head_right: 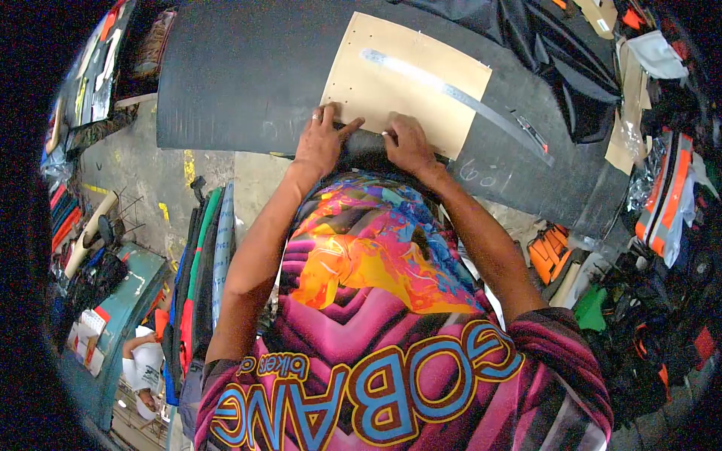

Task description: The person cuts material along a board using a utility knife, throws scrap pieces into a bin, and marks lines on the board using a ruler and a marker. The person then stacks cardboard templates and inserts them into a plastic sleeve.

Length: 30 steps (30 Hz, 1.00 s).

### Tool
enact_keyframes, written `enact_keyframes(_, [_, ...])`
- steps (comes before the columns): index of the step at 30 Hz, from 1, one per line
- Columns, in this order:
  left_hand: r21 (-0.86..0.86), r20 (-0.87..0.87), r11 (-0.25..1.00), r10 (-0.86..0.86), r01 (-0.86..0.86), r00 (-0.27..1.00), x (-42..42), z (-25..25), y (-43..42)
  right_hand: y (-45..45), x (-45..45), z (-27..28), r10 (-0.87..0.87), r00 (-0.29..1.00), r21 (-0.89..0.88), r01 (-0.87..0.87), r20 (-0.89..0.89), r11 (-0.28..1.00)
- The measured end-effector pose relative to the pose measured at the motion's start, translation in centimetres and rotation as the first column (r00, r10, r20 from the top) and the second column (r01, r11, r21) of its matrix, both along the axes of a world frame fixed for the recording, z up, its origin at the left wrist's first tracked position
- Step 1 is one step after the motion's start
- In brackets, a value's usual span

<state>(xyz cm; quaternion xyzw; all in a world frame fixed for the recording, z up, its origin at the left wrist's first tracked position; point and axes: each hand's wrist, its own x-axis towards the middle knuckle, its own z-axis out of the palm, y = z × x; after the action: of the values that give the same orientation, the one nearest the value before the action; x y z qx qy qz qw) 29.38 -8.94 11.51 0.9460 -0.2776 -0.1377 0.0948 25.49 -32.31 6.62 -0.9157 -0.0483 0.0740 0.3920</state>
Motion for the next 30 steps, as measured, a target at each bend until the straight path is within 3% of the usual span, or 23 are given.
enact_keyframes(3, [-0.001,0.007,1.000,-0.005,0.005,1.000,0.1,0.0,-0.1,-0.2,-0.1,0.2,0.066,0.997,-0.014,-0.066,0.026,0.998])
enact_keyframes(6, [0.024,0.006,1.000,-0.009,0.009,1.000,0.1,0.0,-0.2,-0.2,-0.9,-2.0,0.024,0.995,-0.030,-0.022,0.099,0.999])
enact_keyframes(11, [0.037,-0.009,0.999,-0.005,0.005,1.000,0.4,-0.1,-0.2,0.2,0.2,-0.3,0.065,0.996,0.003,-0.065,0.068,0.998])
enact_keyframes(13, [0.066,-0.116,0.998,0.004,0.004,0.993,0.5,0.0,-0.3,0.3,0.4,0.1,0.071,0.995,0.013,-0.072,0.072,0.997])
enact_keyframes(16, [0.083,-0.093,0.996,-0.007,0.014,0.996,0.6,-0.1,-0.4,0.4,0.6,-0.9,0.141,0.990,-0.021,-0.141,-0.008,0.990])
enact_keyframes(18, [0.088,-0.099,0.996,-0.007,0.016,0.995,0.6,-0.2,-0.3,0.9,0.2,-2.1,0.132,0.952,-0.134,-0.098,0.277,0.986])
enact_keyframes(21, [0.075,-0.046,0.997,-0.018,0.021,0.999,0.6,-0.4,-0.4,1.0,0.3,-1.4,0.145,0.972,-0.144,-0.119,0.185,0.982])
enact_keyframes(25, [0.054,0.025,0.998,-0.027,0.025,0.999,0.4,-0.3,-0.2,0.3,0.5,-2.1,0.201,0.960,-0.119,-0.180,0.195,0.976])
enact_keyframes(28, [0.043,0.018,0.999,-0.023,0.022,1.000,0.4,-0.2,-0.3,-0.2,0.3,-0.3,0.127,0.971,-0.053,-0.118,0.201,0.992])
enact_keyframes(30, [0.051,0.038,0.998,-0.021,0.019,0.999,0.2,-0.3,-0.3,-0.8,0.2,0.4,0.002,0.995,0.010,-0.003,0.101,1.000])
